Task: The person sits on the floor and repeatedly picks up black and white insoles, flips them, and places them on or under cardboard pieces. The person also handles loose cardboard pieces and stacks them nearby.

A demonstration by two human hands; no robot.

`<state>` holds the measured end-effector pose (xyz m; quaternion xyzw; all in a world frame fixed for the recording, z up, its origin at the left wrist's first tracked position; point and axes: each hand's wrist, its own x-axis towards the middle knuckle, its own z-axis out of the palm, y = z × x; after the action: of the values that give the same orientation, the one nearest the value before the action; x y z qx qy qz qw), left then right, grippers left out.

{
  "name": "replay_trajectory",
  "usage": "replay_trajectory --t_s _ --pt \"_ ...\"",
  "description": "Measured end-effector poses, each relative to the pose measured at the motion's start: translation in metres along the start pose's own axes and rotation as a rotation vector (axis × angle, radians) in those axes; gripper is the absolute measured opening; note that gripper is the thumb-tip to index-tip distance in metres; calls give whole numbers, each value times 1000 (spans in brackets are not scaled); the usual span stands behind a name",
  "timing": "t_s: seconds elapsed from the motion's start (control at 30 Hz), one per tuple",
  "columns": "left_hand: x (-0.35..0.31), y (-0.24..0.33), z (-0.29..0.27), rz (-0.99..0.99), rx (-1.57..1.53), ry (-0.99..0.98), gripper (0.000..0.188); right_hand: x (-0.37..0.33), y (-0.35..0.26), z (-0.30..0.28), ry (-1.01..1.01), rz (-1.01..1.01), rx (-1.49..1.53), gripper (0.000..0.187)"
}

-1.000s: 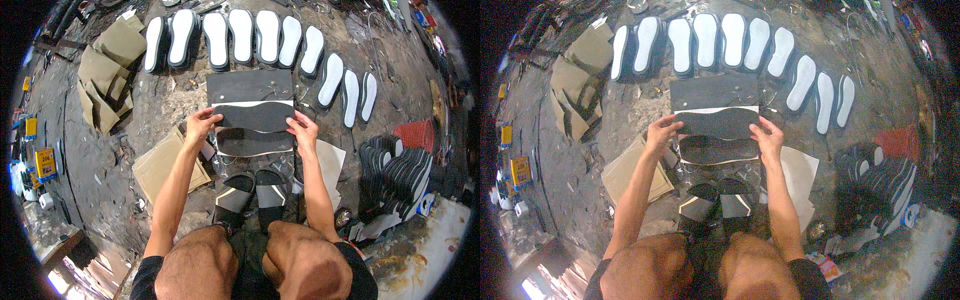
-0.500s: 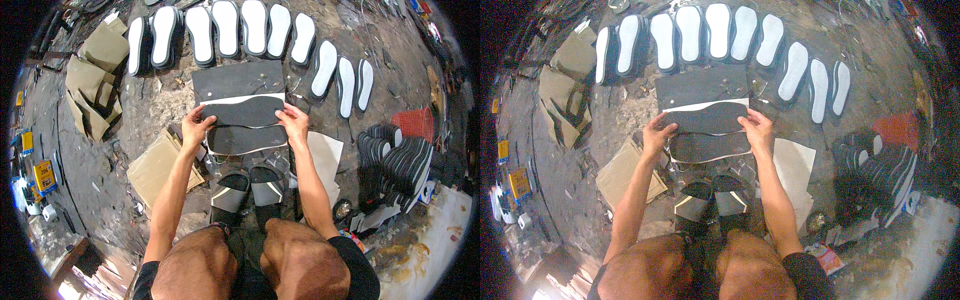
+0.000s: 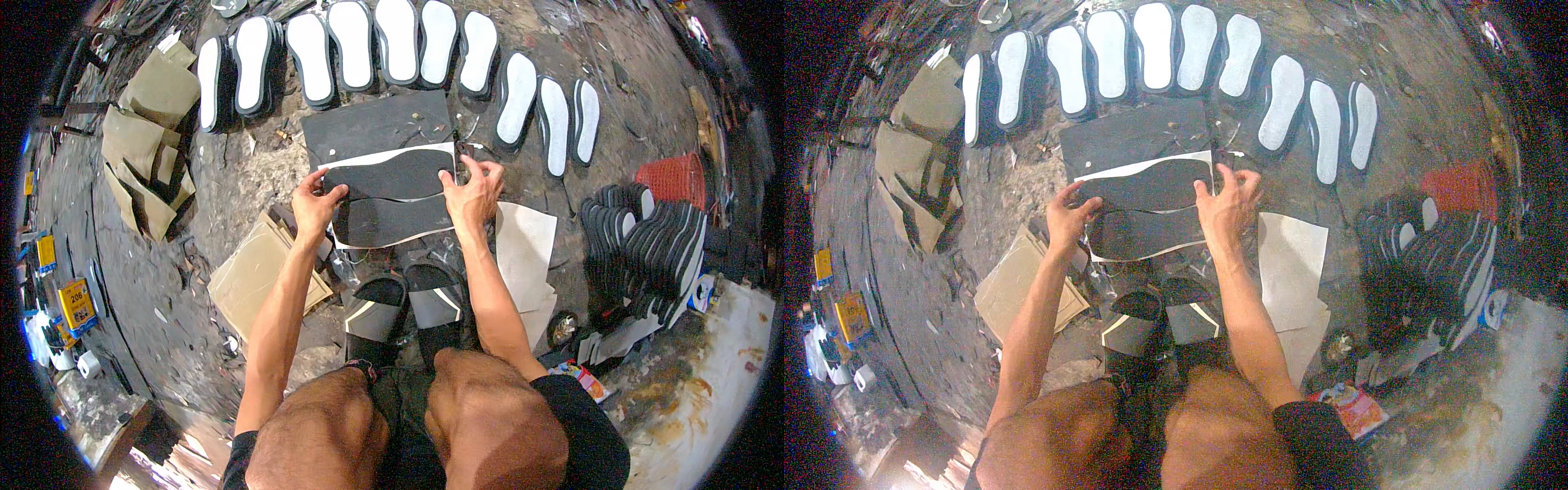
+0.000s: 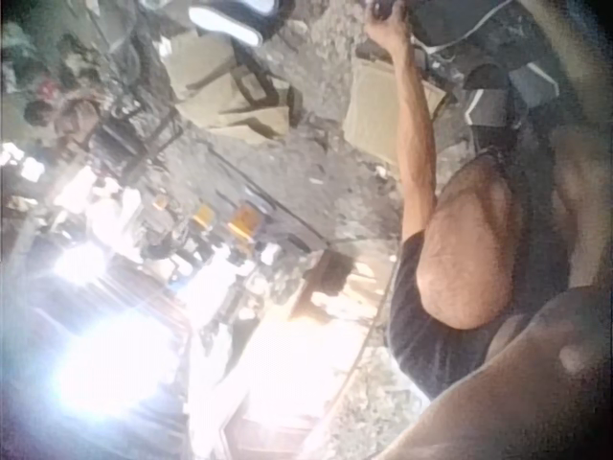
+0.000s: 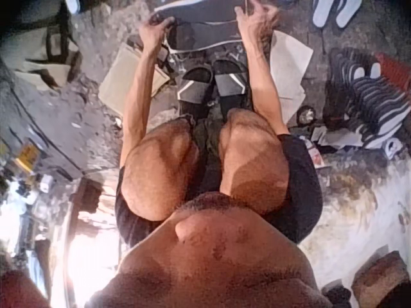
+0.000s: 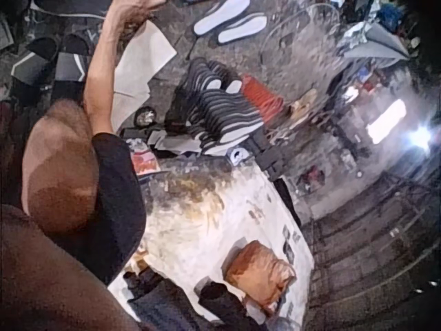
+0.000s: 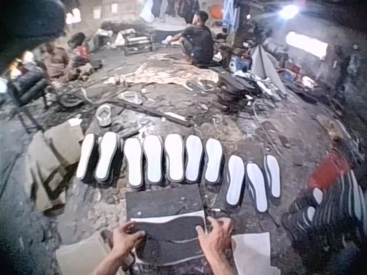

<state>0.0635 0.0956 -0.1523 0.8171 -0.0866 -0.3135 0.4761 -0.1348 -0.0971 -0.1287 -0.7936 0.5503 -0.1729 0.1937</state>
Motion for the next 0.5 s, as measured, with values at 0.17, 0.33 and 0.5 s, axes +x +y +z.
replay_trajectory --t_s 0.17,0.33,0.5 --pt "-1 1 -4 -40 -269 -97 51 -2 19 3 -142 83 120 53" --pt "-27 25 -13 -188 -502 -87 37 -13 14 -27 -169 155 639 39" --pt "-26 12 -30 -270 -947 -17 52 -40 -33 -95 -313 -257 795 28"
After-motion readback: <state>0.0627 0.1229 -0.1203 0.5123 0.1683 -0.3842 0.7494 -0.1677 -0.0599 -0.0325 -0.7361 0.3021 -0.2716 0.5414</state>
